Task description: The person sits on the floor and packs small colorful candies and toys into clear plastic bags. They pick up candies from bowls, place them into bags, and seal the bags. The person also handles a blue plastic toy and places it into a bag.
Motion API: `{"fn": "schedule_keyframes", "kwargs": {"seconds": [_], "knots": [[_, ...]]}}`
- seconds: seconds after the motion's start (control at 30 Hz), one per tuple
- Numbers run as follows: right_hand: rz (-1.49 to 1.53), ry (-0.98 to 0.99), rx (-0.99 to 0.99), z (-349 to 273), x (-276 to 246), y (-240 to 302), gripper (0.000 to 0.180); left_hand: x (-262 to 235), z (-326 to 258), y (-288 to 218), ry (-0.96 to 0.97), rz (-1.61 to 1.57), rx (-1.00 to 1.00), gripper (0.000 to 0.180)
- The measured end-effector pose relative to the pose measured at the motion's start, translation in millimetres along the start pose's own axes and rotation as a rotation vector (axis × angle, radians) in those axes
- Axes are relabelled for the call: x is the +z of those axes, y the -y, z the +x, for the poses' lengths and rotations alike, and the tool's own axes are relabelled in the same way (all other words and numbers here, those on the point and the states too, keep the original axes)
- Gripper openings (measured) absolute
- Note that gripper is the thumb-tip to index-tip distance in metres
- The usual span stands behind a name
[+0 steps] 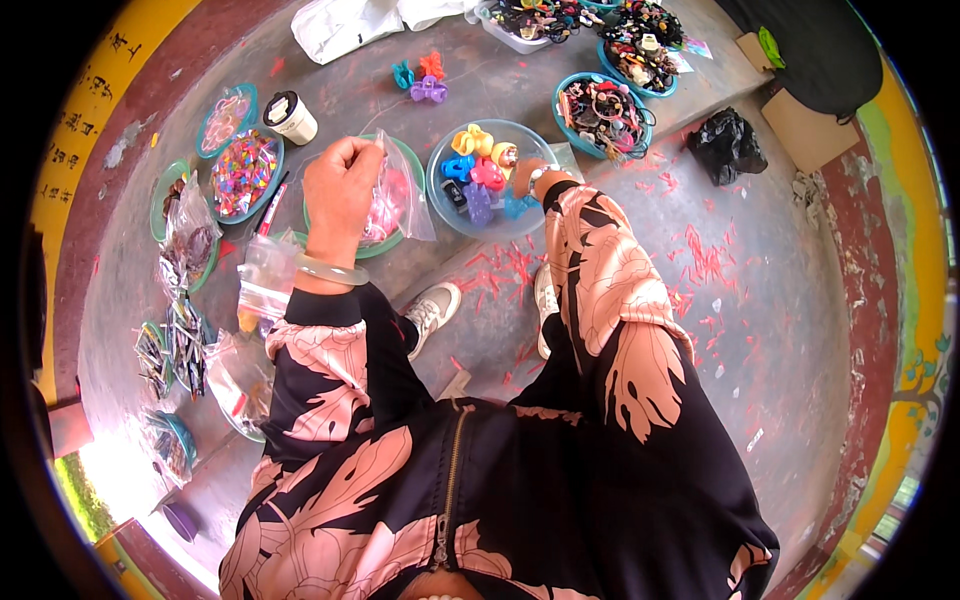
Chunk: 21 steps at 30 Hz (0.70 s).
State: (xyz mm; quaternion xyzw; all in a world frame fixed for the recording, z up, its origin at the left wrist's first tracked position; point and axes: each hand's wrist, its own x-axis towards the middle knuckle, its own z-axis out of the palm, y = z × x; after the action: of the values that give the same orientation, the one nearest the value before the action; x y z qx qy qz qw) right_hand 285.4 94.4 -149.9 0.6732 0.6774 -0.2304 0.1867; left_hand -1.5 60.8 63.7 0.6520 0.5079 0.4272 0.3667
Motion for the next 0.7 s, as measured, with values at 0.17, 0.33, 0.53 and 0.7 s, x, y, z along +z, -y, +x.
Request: {"fn": "schedule_keyframes", "kwargs": {"seconds": [0.17, 0.33, 0.53, 0.7], "knots": [[0.096, -0.243, 0.141, -47, -44, -4, 0.043, -2, -2, 3, 0.012, -0.007, 0.036, 0.021], [0.931, -0.427, 0.166, -74, -66, -34, 0.041, -1, -1, 1, 0.118, -0.27, -0.215, 0.019], [1.787, -0.474, -0.299, -161, -127, 7, 0.019, -5, -2, 7, 0.155, -0.472, -0.314, 0.017], [2.063, -0.516, -0.467, -215, -128, 33, 0.015, 4, 0, 16, 0.088, -0.538, -0.295, 0.015]]}}
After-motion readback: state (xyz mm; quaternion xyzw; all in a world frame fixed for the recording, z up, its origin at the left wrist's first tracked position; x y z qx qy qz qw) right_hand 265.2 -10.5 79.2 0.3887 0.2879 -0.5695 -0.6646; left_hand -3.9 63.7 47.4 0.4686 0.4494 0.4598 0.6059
